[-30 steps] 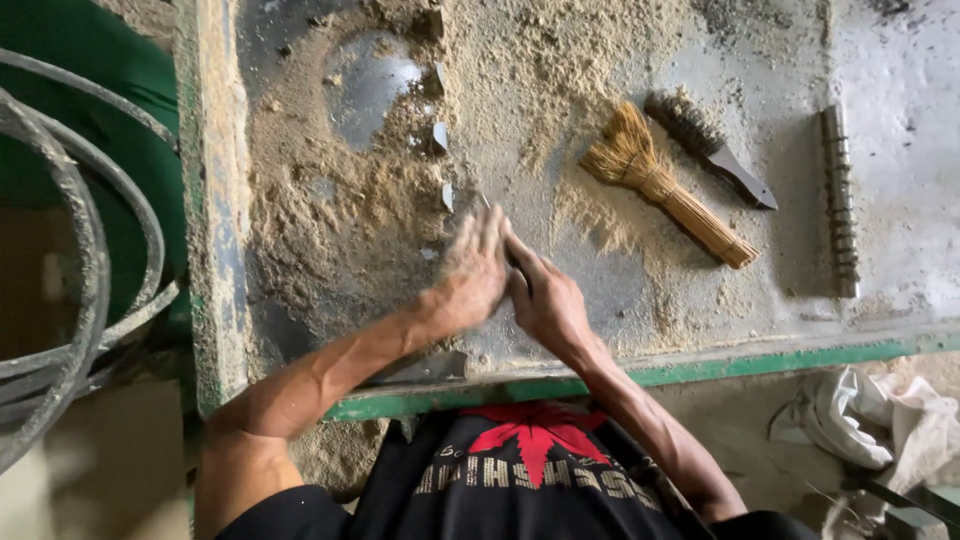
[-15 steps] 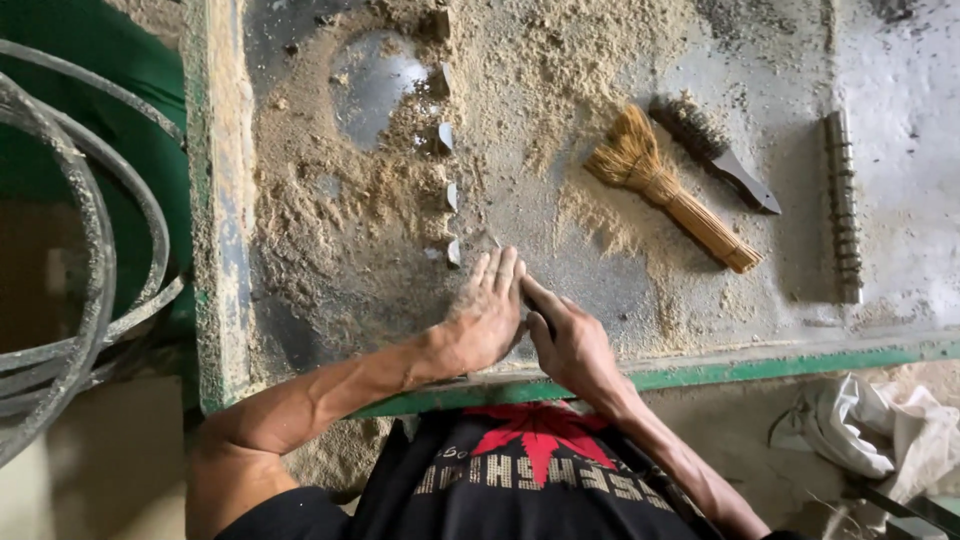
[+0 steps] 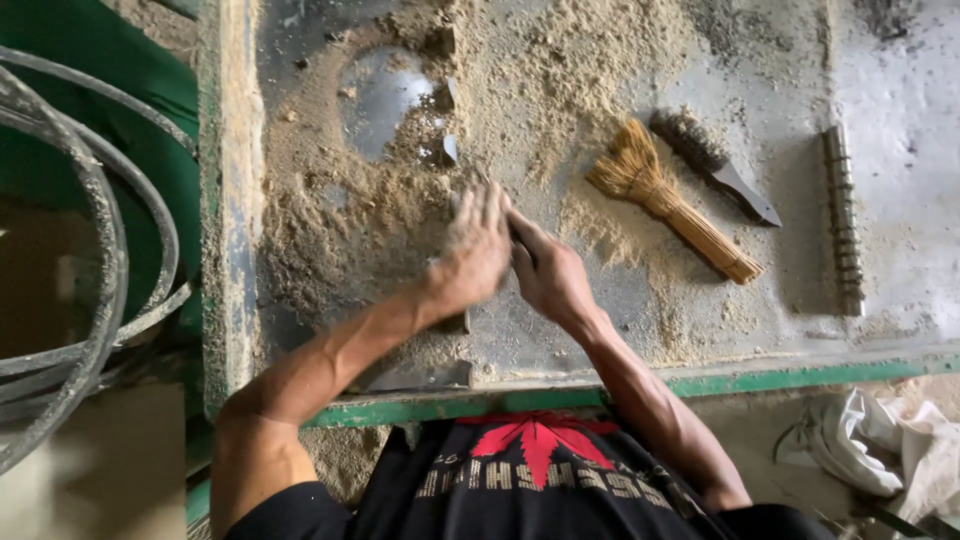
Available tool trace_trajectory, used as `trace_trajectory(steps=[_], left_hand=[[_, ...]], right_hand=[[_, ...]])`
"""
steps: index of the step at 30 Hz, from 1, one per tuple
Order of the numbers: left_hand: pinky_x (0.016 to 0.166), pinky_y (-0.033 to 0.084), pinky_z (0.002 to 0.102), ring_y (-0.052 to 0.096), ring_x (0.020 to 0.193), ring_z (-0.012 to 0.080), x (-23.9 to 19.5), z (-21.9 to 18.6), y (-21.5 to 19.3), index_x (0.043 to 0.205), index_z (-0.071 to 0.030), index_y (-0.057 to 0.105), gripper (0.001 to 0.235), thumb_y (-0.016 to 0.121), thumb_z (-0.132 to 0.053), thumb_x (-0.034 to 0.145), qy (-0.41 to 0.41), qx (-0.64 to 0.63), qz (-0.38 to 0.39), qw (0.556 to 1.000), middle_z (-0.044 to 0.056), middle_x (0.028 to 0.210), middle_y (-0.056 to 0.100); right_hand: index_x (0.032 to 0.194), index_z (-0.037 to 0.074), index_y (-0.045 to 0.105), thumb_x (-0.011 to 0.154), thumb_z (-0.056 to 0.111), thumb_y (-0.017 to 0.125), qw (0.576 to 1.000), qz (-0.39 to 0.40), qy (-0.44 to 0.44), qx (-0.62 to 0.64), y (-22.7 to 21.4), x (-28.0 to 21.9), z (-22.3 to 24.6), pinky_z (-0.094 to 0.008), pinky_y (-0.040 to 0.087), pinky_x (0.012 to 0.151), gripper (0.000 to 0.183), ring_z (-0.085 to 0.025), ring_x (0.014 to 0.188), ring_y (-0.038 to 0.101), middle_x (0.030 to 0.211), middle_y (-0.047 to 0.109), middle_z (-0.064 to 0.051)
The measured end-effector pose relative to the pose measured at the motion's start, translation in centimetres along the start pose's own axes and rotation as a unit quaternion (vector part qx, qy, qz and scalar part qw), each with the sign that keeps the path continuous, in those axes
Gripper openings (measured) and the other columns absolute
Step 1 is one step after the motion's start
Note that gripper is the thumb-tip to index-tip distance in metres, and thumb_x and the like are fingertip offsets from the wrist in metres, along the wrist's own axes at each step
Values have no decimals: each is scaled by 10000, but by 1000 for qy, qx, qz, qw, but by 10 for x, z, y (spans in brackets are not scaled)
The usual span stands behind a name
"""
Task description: Cleaning residues from a metal machine tray using scrapers, brushes, and a screwdriver.
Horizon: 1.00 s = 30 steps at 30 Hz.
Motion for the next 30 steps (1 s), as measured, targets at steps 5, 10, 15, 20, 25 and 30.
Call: trace_trajectory(steps=[5, 10, 15, 20, 25, 30], left_hand=[[1234, 92, 573, 76, 1513, 504, -23, -43, 28, 1526, 195, 33, 815, 490, -192, 973, 55, 17, 3, 998, 396, 1610, -12], [1245, 146, 624, 181, 1502, 589, -35, -39, 12, 1518, 280, 153, 732, 431, -211, 1053, 156, 46, -7, 987, 498, 1578, 101], [1250, 124, 573, 119, 1539, 475, 7, -3, 20, 1506, 203, 179, 726, 472, -113, 922, 47, 73, -33, 996, 384, 1626, 51], [1257, 141, 560, 130, 1526, 492, 18, -5, 27, 1526, 204, 113, 738, 459, -121, 960, 44, -44, -86, 994, 401, 1614, 65], [1233, 86, 553, 56, 1513, 504, -15, -38, 30, 1526, 213, 11, 809, 479, -80, 934, 81, 33, 64, 994, 407, 1611, -36], [1255, 125, 558, 114, 1521, 505, -15, -31, 18, 1522, 205, 57, 777, 481, -158, 983, 95, -46, 5, 994, 407, 1608, 11]], right_hand=[[1493, 43, 518, 1003, 67, 584, 999, -19, -35, -5, -13, -63, -3, -429, 657, 821, 495, -344, 1027, 760, 1264, 708, -245], [1484, 29, 520, 994, 69, 571, 999, -21, -34, 7, -6, -57, -6, -423, 650, 847, 494, -350, 1068, 752, 1271, 702, -255], [1481, 62, 516, 1037, 132, 492, 999, 3, 29, -19, 4, -1, -13, -339, 630, 525, 449, -299, 683, 785, 1262, 729, -214], [1508, 70, 528, 1047, 133, 530, 998, -37, -49, -29, -3, -6, -10, -374, 661, 707, 465, -309, 910, 792, 1287, 717, -215], [1495, 42, 511, 1003, 100, 562, 1000, -2, -21, -6, -12, -51, -1, -400, 660, 815, 498, -340, 1044, 749, 1289, 696, -252], [1497, 36, 512, 995, 75, 571, 1000, -9, -4, -27, -9, -47, -1, -418, 660, 801, 507, -338, 998, 765, 1236, 711, -256]])
Point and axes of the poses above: each hand's wrist, its own x-axis towards the middle knuckle, its own y-axis out of the palm, z = x × y, the point moved 3 cm from there along x, towards the middle knuckle
